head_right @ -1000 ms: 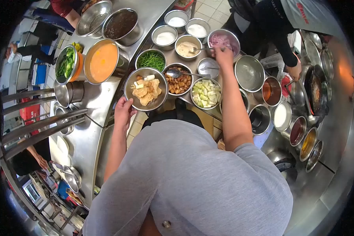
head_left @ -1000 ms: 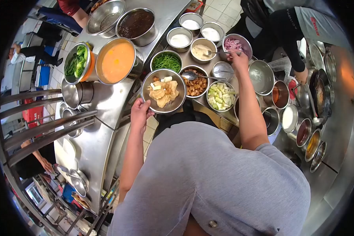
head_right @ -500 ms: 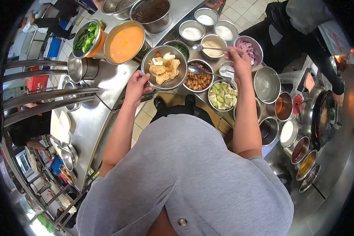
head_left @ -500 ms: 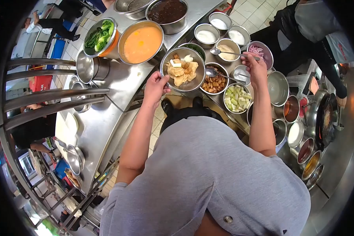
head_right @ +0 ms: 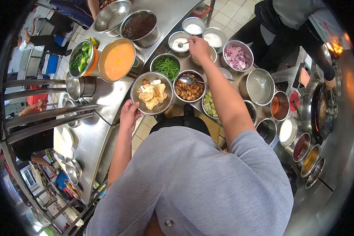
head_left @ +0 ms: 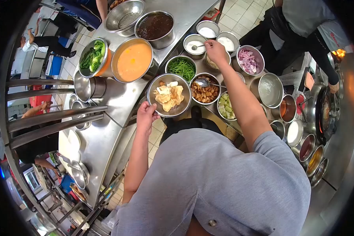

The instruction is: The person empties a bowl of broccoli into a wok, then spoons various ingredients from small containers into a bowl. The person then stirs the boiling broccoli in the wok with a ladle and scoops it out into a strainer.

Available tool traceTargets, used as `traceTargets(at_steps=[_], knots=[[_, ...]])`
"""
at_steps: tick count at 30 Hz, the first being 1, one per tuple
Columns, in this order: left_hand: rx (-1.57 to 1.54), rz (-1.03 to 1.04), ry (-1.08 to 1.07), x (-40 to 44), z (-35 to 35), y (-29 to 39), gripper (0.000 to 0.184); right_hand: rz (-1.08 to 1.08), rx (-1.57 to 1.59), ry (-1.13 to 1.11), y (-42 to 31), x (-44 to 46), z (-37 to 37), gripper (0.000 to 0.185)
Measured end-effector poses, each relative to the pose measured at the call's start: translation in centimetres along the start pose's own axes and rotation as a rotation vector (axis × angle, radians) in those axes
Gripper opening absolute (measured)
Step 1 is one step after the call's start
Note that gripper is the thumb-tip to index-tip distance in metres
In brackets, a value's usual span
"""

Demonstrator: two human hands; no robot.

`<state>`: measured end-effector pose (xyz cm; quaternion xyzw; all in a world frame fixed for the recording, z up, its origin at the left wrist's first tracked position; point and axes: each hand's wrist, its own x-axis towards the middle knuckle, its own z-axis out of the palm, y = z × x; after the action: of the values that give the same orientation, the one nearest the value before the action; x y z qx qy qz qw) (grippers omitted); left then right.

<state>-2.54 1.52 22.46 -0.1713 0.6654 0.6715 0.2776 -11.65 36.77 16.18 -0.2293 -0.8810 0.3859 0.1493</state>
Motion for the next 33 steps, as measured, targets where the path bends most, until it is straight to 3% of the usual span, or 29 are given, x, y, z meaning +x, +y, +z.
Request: traceTargets(at_steps=[5, 8, 12, 14, 15, 18, 19, 22, 26, 30, 33], knots=[[-0.012, 0.009, 0.014, -0.2, -0.7, -0.1, 0.01, -0.057, 0.006, -0.035, -0.6, -0.7, 1.2, 0.021], [-0.024, 0.013, 0.005, 0.2, -0.7, 0.2, 0.011, 0.072, 0.161, -0.073, -0.2, -0.7, 0.5, 0.021], [-0.039, 0.008, -0.02, 0.8, 0.5, 1.6, 0.011, 0.255, 0.585, -0.068, 1.4, -0.3, -1.4, 0.021], [-0.059, 0.016, -0.033, 1.8, 1.3, 1.8, 0.011, 0.408, 0.76, -0.116, -1.1, -1.5, -4.5, 0.019], [-0.076, 0.022, -0.038, 2.4, 1.7, 1.8, 0.011, 0.405, 0.756, -0.117, -1.8, -2.0, -5.7, 0.019], [-0.119, 0.011, -0.063, 4.3, 3.1, 2.2, 0.011, 0.517, 1.216, -0.197, -3.3, -3.6, -8.4, 0.017], [-0.145, -0.003, -0.077, 4.9, 3.5, 2.4, 0.011, 0.514, 1.217, -0.198, -2.9, -3.9, -8.7, 0.017], [-0.247, -0.016, -0.129, 5.5, 5.2, 3.2, 0.011, 0.431, 0.865, -0.028, -0.3, -4.2, -9.7, 0.017], [-0.344, -0.01, -0.21, 5.2, 6.3, 4.2, 0.009, 0.355, 0.766, 0.14, 2.6, -3.1, -11.3, 0.018], [-0.325, -0.019, -0.258, 3.4, 7.5, 5.2, 0.009, 0.138, 0.066, 0.43, 5.2, -0.6, -11.7, 0.023], [-0.272, -0.015, -0.242, 2.6, 6.8, 4.7, 0.01, 0.2, -0.064, 0.33, 5.3, 0.1, -10.8, 0.023]])
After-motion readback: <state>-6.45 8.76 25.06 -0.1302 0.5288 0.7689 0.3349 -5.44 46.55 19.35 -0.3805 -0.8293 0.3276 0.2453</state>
